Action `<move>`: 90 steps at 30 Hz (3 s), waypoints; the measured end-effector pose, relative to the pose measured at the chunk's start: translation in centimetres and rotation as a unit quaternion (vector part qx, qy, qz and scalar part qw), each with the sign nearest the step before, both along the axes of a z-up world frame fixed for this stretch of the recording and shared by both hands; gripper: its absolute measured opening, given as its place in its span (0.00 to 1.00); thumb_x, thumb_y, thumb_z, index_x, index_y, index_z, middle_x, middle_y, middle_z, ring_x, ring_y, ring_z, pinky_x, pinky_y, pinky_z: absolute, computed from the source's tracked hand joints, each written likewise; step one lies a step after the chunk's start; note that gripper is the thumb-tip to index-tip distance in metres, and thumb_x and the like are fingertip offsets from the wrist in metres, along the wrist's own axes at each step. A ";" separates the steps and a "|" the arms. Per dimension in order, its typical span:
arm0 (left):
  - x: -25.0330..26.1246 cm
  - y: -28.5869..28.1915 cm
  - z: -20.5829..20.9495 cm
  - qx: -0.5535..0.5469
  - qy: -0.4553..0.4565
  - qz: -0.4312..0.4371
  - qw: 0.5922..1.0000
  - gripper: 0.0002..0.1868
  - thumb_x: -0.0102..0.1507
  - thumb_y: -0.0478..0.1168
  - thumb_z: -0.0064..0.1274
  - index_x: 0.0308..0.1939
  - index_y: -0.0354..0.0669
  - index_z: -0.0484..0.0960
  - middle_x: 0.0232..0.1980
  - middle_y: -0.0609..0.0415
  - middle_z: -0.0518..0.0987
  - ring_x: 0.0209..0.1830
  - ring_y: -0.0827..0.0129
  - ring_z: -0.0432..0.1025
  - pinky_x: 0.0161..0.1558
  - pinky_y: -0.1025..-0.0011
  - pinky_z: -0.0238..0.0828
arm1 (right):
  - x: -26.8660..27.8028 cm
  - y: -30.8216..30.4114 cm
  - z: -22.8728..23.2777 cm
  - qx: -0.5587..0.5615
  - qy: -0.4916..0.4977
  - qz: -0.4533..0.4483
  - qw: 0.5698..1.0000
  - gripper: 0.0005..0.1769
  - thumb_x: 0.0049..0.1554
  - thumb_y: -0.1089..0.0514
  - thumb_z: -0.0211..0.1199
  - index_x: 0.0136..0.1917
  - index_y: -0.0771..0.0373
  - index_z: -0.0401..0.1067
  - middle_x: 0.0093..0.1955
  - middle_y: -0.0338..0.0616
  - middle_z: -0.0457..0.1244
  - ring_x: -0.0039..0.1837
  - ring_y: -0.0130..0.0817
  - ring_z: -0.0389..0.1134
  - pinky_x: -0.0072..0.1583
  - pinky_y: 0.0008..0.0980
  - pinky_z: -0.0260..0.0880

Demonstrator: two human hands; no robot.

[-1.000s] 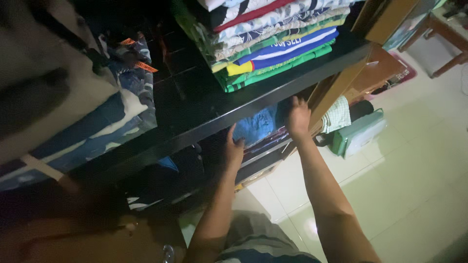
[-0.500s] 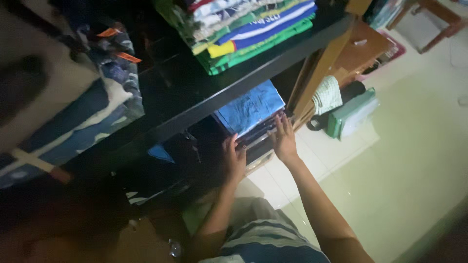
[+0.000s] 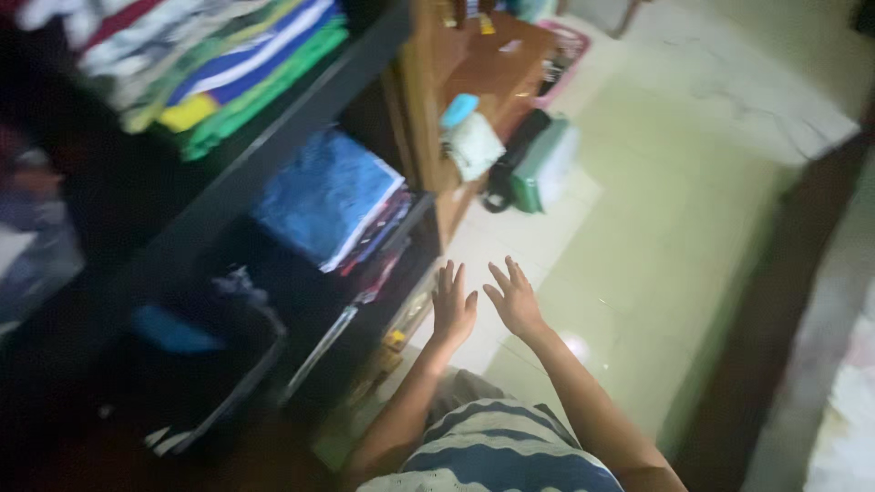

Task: The person folds various clothing items, including shirts and shorts, on a bed and places them into a drawer. The person handles the clothes one by one, folding them neatly before stacking them in the drawer.

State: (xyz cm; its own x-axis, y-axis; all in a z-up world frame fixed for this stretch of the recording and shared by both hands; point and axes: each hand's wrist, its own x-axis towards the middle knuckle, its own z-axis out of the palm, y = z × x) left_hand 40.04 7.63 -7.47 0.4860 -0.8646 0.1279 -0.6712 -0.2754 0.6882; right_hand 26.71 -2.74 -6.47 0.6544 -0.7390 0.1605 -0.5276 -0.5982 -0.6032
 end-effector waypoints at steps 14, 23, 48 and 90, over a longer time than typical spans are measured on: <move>-29.9 -6.8 -1.8 0.046 0.008 -0.256 0.965 0.36 0.67 0.41 0.52 0.76 0.44 0.55 0.82 0.39 0.47 0.83 0.40 0.40 0.67 0.24 0.43 | -33.0 2.5 0.5 0.045 -0.006 -0.252 0.967 0.28 0.61 0.46 0.59 0.73 0.53 0.67 0.81 0.63 0.48 0.79 0.62 0.49 0.73 0.52 0.55; -44.9 -8.2 -2.7 0.065 -0.004 -0.412 0.909 0.36 0.66 0.42 0.53 0.75 0.45 0.57 0.82 0.44 0.48 0.83 0.44 0.40 0.67 0.24 0.44 | -48.3 6.2 -1.5 0.003 -0.007 -0.399 0.917 0.28 0.62 0.45 0.59 0.73 0.55 0.67 0.80 0.67 0.47 0.80 0.63 0.49 0.75 0.51 0.53; -79.6 -7.7 -8.0 0.143 0.005 -0.773 0.619 0.37 0.64 0.45 0.51 0.77 0.46 0.58 0.83 0.45 0.48 0.83 0.47 0.41 0.71 0.32 0.45 | -73.6 19.5 -7.4 -0.003 -0.042 -0.783 0.621 0.26 0.62 0.47 0.60 0.68 0.62 0.71 0.78 0.69 0.51 0.78 0.64 0.52 0.74 0.51 0.54; -110.1 -2.2 -24.1 0.438 -0.017 -0.616 0.655 0.31 0.60 0.45 0.57 0.69 0.59 0.74 0.66 0.40 0.70 0.67 0.49 0.67 0.66 0.58 0.64 | -99.0 21.4 -23.9 0.388 0.028 -0.745 0.542 0.46 0.55 0.49 0.68 0.81 0.49 0.51 0.87 0.51 0.33 0.85 0.55 0.37 0.76 0.55 0.51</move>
